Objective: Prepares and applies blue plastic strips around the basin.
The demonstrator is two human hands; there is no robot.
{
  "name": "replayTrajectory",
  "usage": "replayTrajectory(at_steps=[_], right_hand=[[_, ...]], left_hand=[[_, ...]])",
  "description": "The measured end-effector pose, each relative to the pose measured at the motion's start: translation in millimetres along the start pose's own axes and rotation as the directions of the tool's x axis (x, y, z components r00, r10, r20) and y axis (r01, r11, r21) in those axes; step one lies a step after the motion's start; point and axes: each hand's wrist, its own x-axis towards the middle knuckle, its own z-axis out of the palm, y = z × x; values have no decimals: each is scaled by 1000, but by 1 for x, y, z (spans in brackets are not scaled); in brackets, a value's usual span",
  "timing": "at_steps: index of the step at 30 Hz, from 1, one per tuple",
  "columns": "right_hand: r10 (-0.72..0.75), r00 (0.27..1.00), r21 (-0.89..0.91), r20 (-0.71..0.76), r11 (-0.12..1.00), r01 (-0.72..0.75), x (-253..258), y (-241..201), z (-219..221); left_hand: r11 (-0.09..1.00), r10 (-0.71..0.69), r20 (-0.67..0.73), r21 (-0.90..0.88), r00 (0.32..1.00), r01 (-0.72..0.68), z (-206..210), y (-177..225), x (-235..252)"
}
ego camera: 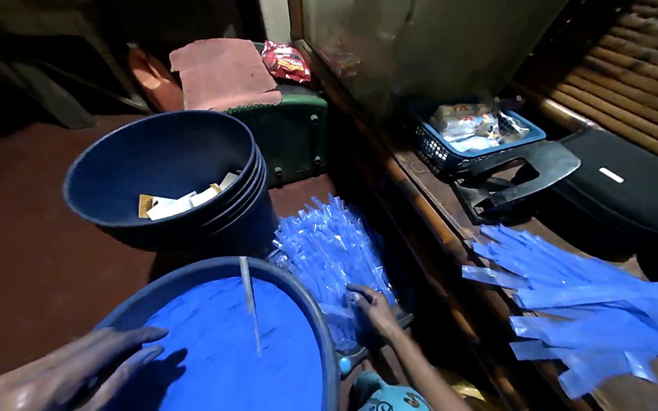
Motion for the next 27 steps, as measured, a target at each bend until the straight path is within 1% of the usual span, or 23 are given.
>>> replayTrajectory(at_steps=[2,4,6,8,10,12,13,14,15,16,18,19,20,23,25,26,27], right_hand=[[-112,992,46,-56,992,115,-12,-28,-11],[-226,969,56,-99,971,232,-26,-62,-23],[-325,938,64,-119,940,334,-37,-97,-33],[-406,907,92,-109,904,416,-48,-133,-40],[-483,874,152,-53,861,485,-60,-169,-43],[-551,833,228,40,817,530,-69,-201,-41],[-576,812,263,94,801,538,-73,-216,-38],[-595,790,291,149,790,540,-78,-230,-33],[-607,767,314,206,784,536,-82,-242,-27],[-612,746,330,262,784,526,-85,-254,-21],[-608,704,341,367,792,506,-92,-272,-6],[-599,683,335,417,800,497,-96,-280,1],[-584,669,327,460,812,483,-99,-286,9],[-520,661,279,541,852,443,-105,-297,30],[-496,651,263,575,865,426,-107,-302,42],[-485,646,254,590,870,421,-107,-304,48],[-473,644,237,601,875,422,-108,-306,53]], left_hand=[[999,32,-23,3,999,-32,-1,2,-2],[998,70,-44,5,997,-69,-3,6,-3],[995,100,-81,-2,992,-100,-4,13,-3],[988,145,-151,-21,978,-150,-4,19,-1],[971,222,-278,-22,935,-237,0,23,5],[942,294,-428,-20,855,-334,6,29,18],[928,306,-467,-48,830,-369,7,35,24],[917,294,-479,-102,827,-385,6,44,29],[907,269,-460,-176,846,-384,4,54,32],[895,233,-414,-261,880,-360,1,65,34],[857,163,-279,-434,946,-276,-4,80,34],[831,147,-215,-503,965,-239,-4,84,34],[799,154,-170,-559,973,-224,-3,84,33],[665,186,-112,-717,976,-209,0,77,24],[573,163,-83,-803,983,-163,-1,70,16],[544,139,-85,-826,987,-148,-2,65,13],[542,103,-103,-828,989,-143,-4,61,10]])
